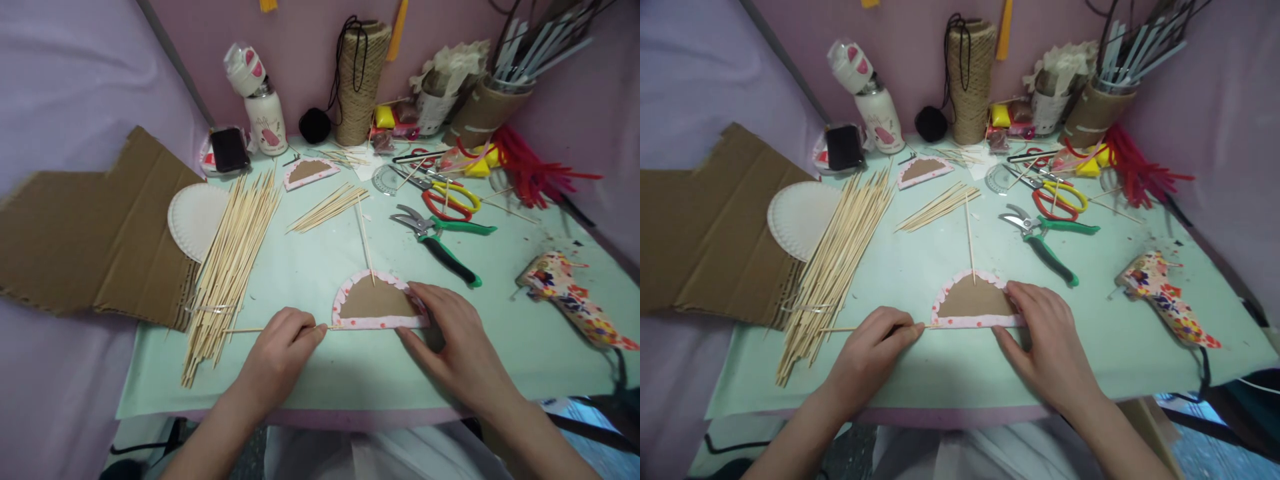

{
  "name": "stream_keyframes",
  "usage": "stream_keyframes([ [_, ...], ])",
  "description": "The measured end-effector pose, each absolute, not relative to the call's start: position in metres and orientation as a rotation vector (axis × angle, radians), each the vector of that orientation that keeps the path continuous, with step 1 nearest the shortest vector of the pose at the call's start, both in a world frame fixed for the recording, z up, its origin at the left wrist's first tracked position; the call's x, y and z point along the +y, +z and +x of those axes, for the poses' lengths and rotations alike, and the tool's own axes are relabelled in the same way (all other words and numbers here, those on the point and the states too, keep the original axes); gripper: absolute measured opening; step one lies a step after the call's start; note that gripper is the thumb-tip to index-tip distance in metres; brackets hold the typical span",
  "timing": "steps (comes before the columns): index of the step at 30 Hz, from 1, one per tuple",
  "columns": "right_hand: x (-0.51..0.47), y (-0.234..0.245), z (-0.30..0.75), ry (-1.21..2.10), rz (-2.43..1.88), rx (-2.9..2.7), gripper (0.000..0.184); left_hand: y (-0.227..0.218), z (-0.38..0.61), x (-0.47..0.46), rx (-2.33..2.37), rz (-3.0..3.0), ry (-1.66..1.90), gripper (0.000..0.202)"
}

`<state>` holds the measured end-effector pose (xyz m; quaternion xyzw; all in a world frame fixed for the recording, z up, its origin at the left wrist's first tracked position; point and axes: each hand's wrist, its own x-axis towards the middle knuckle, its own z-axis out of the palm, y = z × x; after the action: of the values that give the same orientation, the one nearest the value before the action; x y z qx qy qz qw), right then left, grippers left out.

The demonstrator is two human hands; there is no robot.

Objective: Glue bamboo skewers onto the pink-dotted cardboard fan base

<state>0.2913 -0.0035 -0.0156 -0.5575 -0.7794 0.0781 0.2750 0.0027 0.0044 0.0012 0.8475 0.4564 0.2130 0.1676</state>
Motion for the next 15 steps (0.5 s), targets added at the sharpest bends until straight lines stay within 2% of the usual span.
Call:
stream_keyframes([
  [15,-0.0037,-0.0147,0.2909,0.212,-1.499,-2.101,0.054,0.0005,0.0015,0.0034,1.315,2.344,0.591,0.016],
])
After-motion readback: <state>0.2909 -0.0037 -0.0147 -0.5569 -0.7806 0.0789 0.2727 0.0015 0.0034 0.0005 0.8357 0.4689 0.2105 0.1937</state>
